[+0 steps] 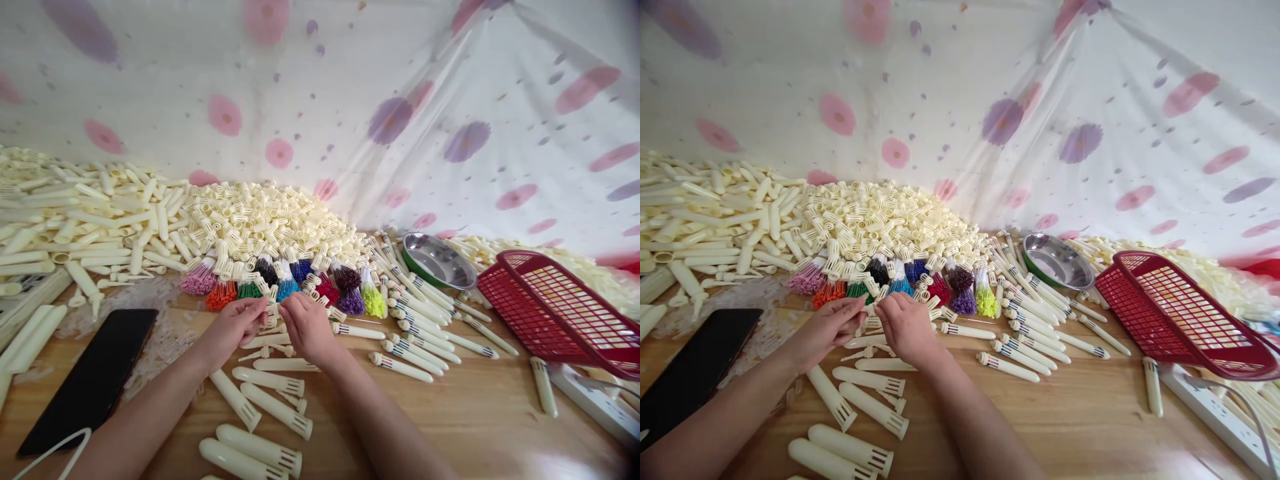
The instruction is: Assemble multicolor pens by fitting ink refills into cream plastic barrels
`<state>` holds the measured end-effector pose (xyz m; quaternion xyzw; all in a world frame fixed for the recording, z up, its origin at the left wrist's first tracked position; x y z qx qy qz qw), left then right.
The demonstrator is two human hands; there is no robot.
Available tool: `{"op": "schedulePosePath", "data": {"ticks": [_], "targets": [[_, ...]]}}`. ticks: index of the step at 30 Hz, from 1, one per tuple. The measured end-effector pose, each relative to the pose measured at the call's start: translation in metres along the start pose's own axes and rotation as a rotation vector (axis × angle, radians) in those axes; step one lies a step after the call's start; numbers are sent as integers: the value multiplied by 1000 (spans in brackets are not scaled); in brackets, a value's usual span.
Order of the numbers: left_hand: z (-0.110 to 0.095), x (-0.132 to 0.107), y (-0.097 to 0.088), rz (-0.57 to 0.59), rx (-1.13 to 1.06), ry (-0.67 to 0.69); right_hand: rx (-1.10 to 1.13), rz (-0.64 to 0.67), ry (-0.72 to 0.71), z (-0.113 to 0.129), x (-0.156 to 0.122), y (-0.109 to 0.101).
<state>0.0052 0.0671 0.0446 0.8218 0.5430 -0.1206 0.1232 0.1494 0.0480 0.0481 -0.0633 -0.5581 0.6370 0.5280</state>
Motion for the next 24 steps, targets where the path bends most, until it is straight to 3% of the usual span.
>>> {"op": "schedulePosePath", "data": {"ticks": [3,8,11,15,20,24], "targets": [[4,2,1,-51,42,39,82,-16,138,1,0,4],[7,1,-1,-133,202,161,396,-65,406,2,-3,13],[3,-2,-2,-178,307,256,555,-82,472,-1,-5,20],[-4,-6,0,-206,622,444,673,-97,493,-7,-10,24],[-8,-8,-6,-142,756,427,529,52,463,-14,-15,9],[-7,-10,-25,-293,692,349,228,202,435,-17,-27,-4]]}}
Point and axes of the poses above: each hand's wrist, its own x-axis towards the middle knuckle, its own y-axis out of the palm, z = x × y, the point moved 2 cm from there along x, towards the middle knuckle, and after that the axes turned 6 degrees about -y, right-handed, at the moved point
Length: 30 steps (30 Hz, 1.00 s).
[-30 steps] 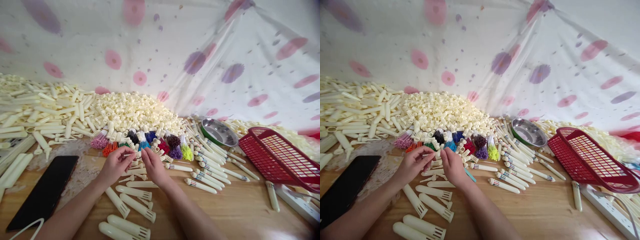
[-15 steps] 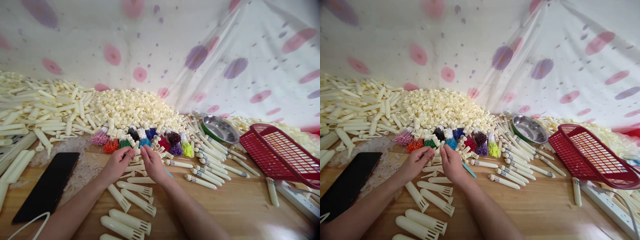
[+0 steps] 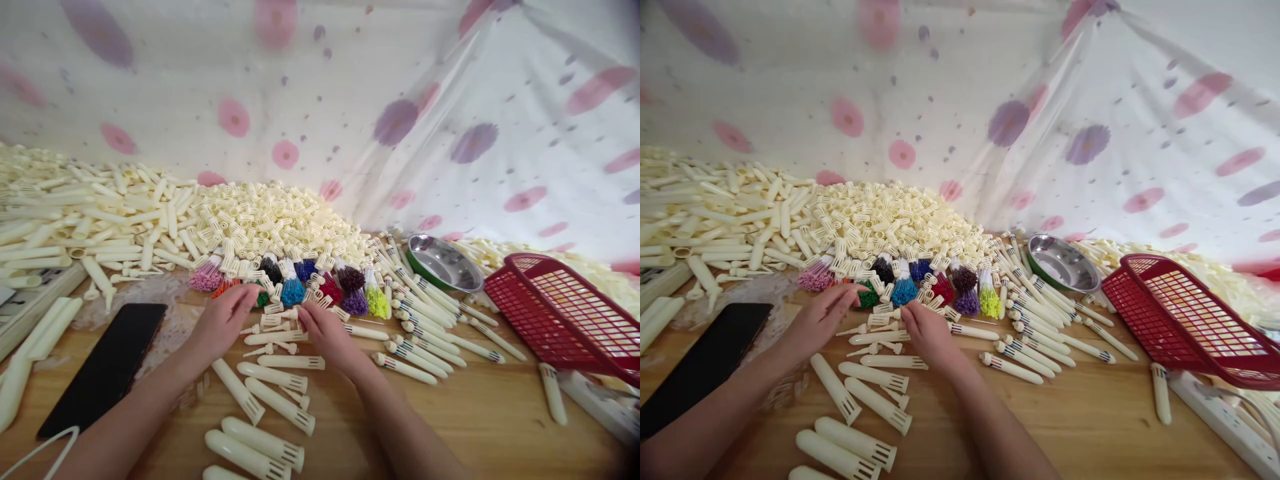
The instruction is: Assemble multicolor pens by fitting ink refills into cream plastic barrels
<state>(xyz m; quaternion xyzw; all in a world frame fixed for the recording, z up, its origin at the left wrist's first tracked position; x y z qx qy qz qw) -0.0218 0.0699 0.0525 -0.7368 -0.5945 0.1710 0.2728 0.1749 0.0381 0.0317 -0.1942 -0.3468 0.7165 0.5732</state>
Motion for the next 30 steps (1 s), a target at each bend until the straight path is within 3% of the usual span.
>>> {"op": "schedulePosePath", "data": {"ticks": [4,8,12,18,21,25,28,30], "targets": [[19,-4,-8,-78,28,-57,-189,109,-8,-2,-10,3],[30,-11,-6,-53,34,-88,-219,28,1,-3,-11,7],[29,-17,-2,-17,43,-85,-195,-52,-66,0,-10,13],[23,-25,-10,13,96,-71,-136,-36,-106,4,-11,19],[32,-28,-29,-23,127,-118,-108,-35,-80,3,-10,21],[55,-26,-70,-171,231,-160,-142,-30,-72,7,-10,19],[73,-22,-101,-241,446,-277,-226,-1,-105,21,-8,17],[80,-20,-112,-224,523,-307,-281,39,-144,36,-4,19]]}}
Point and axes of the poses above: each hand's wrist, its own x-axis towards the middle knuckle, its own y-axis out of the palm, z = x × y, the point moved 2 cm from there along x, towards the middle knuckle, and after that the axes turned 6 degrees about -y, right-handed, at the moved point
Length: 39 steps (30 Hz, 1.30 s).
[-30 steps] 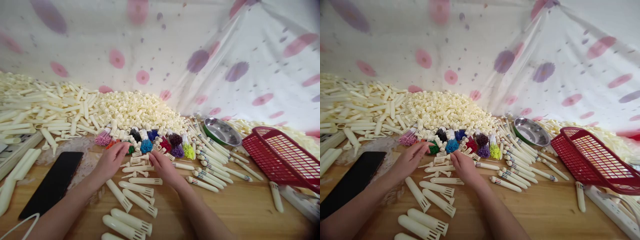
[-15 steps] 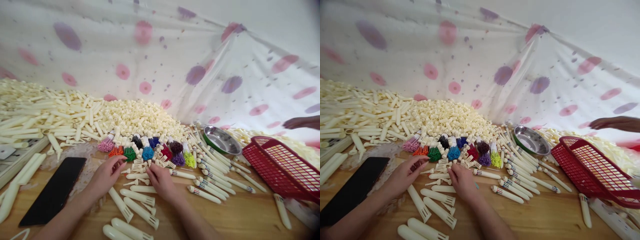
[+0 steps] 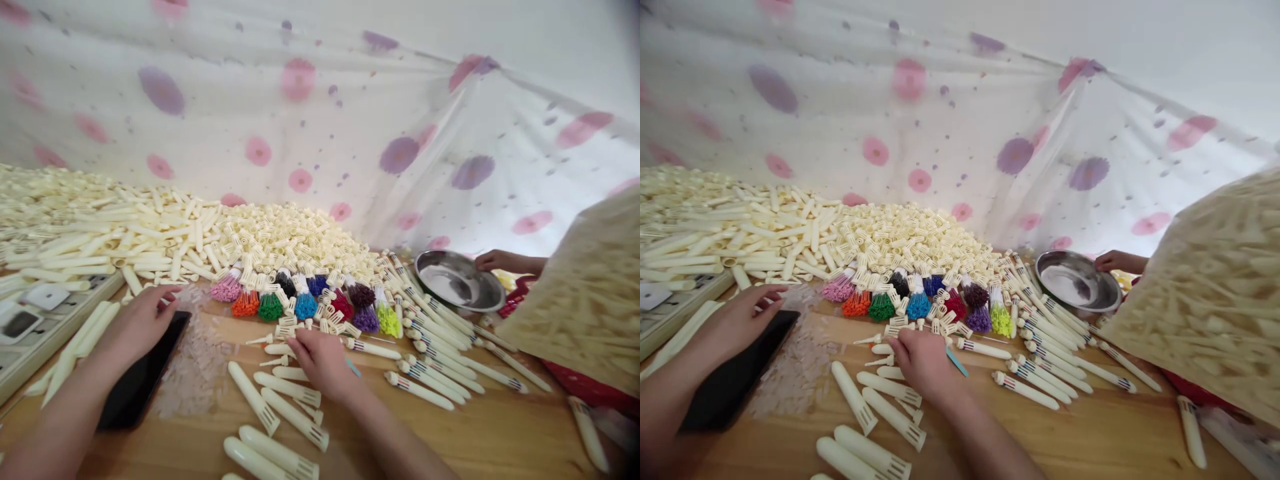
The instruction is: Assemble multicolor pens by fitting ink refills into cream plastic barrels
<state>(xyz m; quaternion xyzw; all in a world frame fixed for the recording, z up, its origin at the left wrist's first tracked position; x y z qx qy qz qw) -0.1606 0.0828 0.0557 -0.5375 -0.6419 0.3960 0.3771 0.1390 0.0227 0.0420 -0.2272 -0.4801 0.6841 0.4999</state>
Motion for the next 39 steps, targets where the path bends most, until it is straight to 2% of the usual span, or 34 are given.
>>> {"op": "schedulePosePath", "data": {"ticks": [3,6,12,20,25,32,39], "targets": [[5,3,-2,23,35,-1,-56,68,-46,24,14,5],[6,3,0,30,71,-7,-107,123,-102,44,31,19],[18,12,-7,10,175,-34,-192,204,-244,62,56,49],[12,25,-3,51,271,18,-117,321,-126,61,65,53],[8,24,-1,49,286,19,-144,344,-139,56,69,55],[-3,6,8,72,236,103,-150,283,-228,47,64,59],[-5,-3,29,146,183,229,15,146,-217,31,43,28]]}}
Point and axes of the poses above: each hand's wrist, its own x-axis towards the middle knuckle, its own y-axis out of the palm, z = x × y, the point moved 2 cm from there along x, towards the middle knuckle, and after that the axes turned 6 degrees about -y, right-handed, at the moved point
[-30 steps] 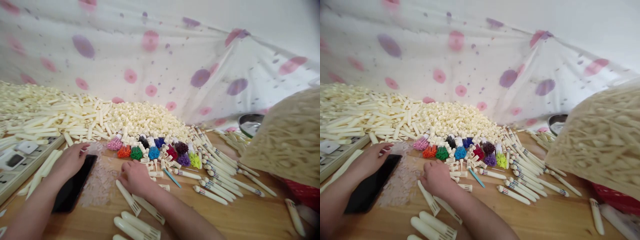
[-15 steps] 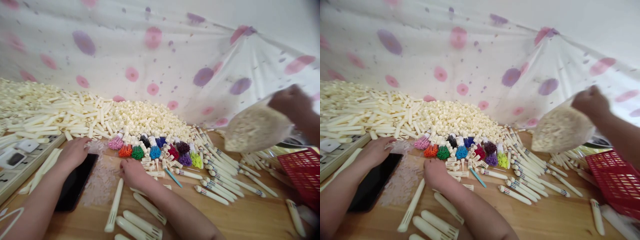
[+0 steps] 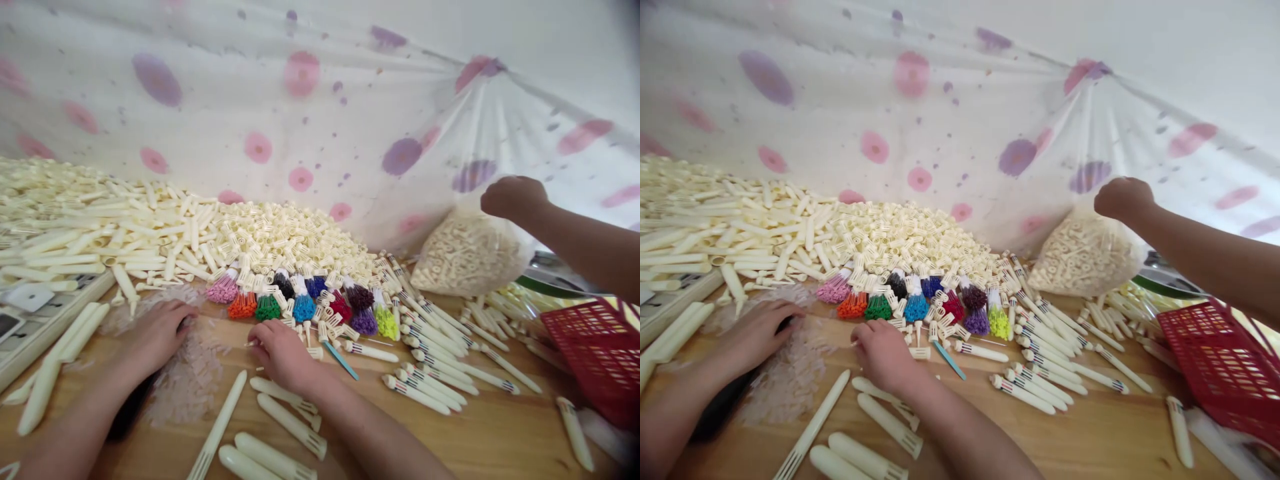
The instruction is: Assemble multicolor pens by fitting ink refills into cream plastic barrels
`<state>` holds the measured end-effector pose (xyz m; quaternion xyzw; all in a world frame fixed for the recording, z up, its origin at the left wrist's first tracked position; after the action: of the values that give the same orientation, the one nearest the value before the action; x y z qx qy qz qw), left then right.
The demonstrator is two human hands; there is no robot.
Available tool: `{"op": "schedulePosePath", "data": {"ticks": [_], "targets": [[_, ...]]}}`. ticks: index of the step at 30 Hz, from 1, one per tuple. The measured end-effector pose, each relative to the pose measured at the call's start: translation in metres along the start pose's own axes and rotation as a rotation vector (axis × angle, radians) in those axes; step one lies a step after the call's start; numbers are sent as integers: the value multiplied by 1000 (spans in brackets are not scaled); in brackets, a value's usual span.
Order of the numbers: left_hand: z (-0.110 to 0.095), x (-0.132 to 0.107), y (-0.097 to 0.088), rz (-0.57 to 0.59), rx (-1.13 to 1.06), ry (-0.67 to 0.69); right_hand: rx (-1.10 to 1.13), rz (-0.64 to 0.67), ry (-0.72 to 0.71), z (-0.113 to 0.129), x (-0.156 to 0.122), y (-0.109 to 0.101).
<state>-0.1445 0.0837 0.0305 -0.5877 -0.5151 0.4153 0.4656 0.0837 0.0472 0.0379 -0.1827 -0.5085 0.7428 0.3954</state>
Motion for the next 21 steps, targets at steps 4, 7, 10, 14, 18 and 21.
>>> {"op": "schedulePosePath", "data": {"ticks": [4,7,10,14,18,21], "targets": [[-1,5,5,-18,8,-19,60,-22,35,-5,-15,-8],[-3,7,5,-30,24,-38,78,-37,69,-10,-23,-7],[-5,8,4,-40,41,-59,88,-62,90,-13,-29,-5],[-5,9,5,-48,54,-64,94,-126,63,-14,-33,-4],[-5,10,8,-59,38,-44,103,-135,59,-15,-38,-1],[-5,10,9,-60,34,-53,129,-166,72,-17,-44,-1]]}}
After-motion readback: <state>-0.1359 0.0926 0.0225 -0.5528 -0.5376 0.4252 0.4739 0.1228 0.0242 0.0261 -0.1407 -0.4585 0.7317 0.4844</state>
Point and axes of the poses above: each hand's wrist, its own x-axis towards the middle knuckle, its own y-axis out of the palm, z = x × y, the point moved 2 cm from there along x, towards the middle knuckle, and after that the axes turned 6 degrees about -y, right-handed, at the moved point
